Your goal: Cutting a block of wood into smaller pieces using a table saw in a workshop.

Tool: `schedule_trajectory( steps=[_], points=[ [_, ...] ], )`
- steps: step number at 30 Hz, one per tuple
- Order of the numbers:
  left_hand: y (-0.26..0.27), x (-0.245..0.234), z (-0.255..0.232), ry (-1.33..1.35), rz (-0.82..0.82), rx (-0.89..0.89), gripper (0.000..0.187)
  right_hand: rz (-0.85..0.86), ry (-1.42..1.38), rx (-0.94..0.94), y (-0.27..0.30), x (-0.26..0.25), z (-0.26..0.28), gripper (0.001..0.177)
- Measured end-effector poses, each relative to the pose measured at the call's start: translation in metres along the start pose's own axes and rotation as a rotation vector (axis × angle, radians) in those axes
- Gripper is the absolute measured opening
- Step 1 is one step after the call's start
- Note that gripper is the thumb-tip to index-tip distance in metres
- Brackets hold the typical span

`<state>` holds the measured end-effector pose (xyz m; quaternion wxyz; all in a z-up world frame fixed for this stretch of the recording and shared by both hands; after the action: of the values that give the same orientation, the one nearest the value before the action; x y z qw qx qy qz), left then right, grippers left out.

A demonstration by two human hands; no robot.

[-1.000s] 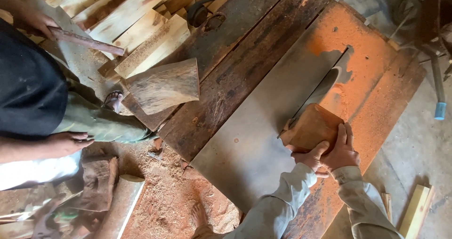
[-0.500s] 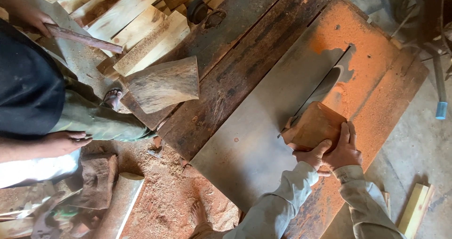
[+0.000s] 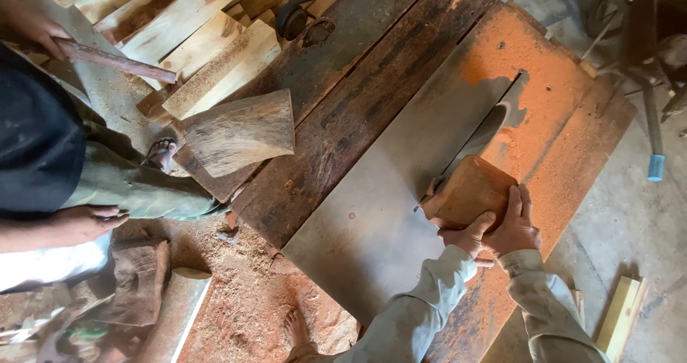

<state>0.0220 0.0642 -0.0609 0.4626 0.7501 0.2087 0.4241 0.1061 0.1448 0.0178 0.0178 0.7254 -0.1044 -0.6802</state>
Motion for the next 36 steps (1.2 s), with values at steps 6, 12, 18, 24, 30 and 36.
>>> schedule_trajectory(
  steps=[6, 12, 18, 24, 30, 36],
  points=[
    [0.057, 0.006, -0.040, 0.003, -0.022, 0.069, 0.127, -0.004, 0.004, -0.017, -0.001, -0.002, 0.002, 0.108],
    [0.068, 0.010, -0.046, -0.028, -0.032, 0.086, 0.124, -0.045, 0.021, -0.010, -0.001, -0.002, 0.001, 0.102],
    [0.044, 0.011, -0.031, -0.023, -0.007, 0.085, 0.127, -0.014, -0.012, -0.014, -0.003, -0.008, 0.004, 0.104],
    [0.022, 0.008, -0.021, -0.029, 0.026, 0.090, 0.130, -0.008, 0.015, -0.006, -0.006, -0.006, 0.003, 0.109],
    [-0.037, 0.009, 0.012, -0.026, 0.069, -0.007, 0.135, -0.022, 0.008, -0.020, -0.010, -0.006, 0.003, 0.106],
    [0.004, 0.015, -0.013, -0.053, 0.045, 0.100, 0.129, -0.013, -0.005, -0.007, -0.012, -0.005, 0.002, 0.106]
  ],
)
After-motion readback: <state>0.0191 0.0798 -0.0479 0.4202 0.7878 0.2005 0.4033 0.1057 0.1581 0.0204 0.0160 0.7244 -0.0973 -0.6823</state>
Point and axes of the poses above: each hand's wrist, its own y-axis away from the middle knuckle, its own x-axis out of the palm, z = x × y, the point moved 7 cm from there along -y, towards the middle knuckle
